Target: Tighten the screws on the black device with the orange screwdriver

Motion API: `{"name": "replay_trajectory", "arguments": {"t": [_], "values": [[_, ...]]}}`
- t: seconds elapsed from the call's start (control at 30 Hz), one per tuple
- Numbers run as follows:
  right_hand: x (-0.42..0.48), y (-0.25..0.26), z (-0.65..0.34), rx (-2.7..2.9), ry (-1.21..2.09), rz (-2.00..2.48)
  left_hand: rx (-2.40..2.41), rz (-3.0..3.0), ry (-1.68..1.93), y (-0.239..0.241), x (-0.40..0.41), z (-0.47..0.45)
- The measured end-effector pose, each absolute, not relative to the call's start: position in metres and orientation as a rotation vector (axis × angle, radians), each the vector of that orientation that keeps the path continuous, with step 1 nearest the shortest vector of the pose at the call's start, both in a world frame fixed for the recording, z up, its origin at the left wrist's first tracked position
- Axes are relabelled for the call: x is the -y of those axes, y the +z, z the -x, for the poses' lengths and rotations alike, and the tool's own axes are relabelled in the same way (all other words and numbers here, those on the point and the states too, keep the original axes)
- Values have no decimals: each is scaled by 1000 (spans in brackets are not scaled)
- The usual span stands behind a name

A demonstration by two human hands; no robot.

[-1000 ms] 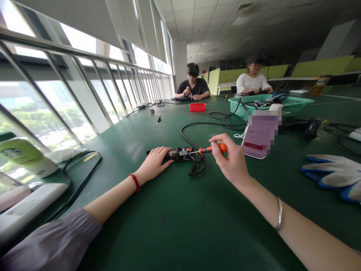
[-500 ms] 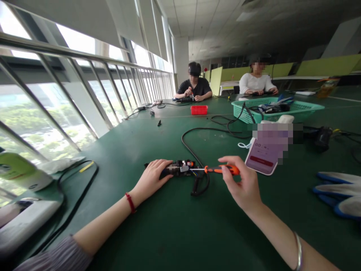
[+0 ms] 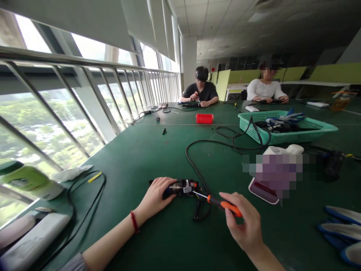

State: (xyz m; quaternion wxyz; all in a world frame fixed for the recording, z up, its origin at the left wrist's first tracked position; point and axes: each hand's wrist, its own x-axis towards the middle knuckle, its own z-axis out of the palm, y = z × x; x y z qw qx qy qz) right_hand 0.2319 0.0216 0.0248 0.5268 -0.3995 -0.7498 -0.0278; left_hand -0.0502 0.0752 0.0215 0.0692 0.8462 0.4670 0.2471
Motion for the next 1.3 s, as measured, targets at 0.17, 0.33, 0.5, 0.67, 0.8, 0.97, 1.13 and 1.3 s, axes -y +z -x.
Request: {"name": "replay_trajectory", "arguments": {"t": [0.17,0.33,0.5,0.67,0.8,0.97,1.13,1.3], "values": [[-17,35,-231,1830,-95,960,-1388,-2591,750,19,-73,50],[-17,27,-227,1720,-87,1030,-1392,-2612,724,17,-72,49],[-21,19,-225,1619,-114,975,-1394,-2620,716,17,-74,48],[-22,19,-225,1673,-142,990,-1411,-2644,730,15,-79,50],[-21,14,-222,1650,-85,1021,-1456,-2679,719,11,-84,50],[-22,6,-218,1557,-61,1029,-1481,-2695,714,10,-89,48],[-28,13,-215,1663,-21,1017,-1482,-2717,715,8,-98,46],[-62,25,-210,1631,-85,1015,-1491,-2761,665,6,-124,40]]}}
